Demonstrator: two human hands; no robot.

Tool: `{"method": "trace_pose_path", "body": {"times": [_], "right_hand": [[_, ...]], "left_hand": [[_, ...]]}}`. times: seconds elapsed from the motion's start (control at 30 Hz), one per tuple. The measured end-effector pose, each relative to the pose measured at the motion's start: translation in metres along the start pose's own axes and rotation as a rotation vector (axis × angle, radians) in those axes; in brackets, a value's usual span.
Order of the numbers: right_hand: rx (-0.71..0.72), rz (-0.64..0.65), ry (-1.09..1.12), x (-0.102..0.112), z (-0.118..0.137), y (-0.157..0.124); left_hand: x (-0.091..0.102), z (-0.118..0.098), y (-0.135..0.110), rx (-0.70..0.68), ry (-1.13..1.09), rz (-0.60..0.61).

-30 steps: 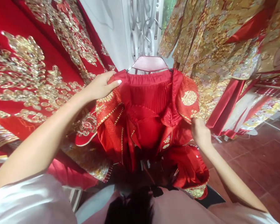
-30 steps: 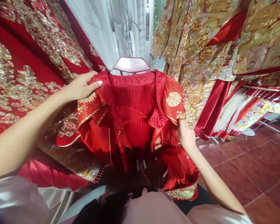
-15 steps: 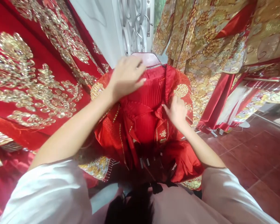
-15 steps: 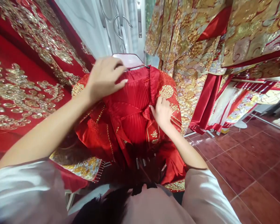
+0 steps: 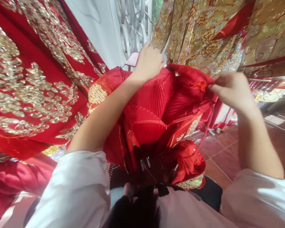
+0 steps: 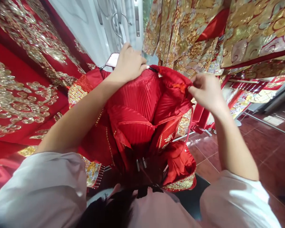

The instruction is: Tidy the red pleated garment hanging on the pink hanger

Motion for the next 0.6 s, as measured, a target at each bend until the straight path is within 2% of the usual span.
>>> {"method": "trace_pose_path", "body": {"times": [0.07,0.13,0.27,0.33,0.4,0.5,0.6], "right_hand": [[0.061,-0.036,-0.160,0.012,0.007,0.018],[0.080,-0.033,-0.180,0.009,0.015,0.031],[0.040,0.103,-0.091,-0.026,0.034,0.041],[0.122,0.152,-0.170,-0.042,0.047,0.042],[0.190,0.169,-0.297,-0.048,0.054,0.048],[0.172,0.093,-0.451,-0.033,0.049,0.073],[0.104,0.042,-0.482,-0.014,0.034,0.107]], "left_hand": [[0.000,0.000,0.001,0.018,-0.033,0.009],[0.000,0.000,0.002,0.027,-0.051,0.017],[0.002,-0.001,0.001,0.007,-0.007,-0.004],[0.001,-0.001,0.000,-0.009,-0.005,-0.019],[0.000,0.000,0.000,-0.017,-0.038,-0.037],[-0.002,0.001,0.003,-0.029,-0.066,-0.061],[-0.002,0.000,0.006,-0.048,-0.039,-0.074]]}}
Point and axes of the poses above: each hand's wrist, its own y-axis towards the middle knuckle, its own x-axis out of the back of the hand, z = x × y, the point moved 4 cm from there along y, towards the middle knuckle, and after that the axes turned 10 degrees about -y, right-handed, at the moved point
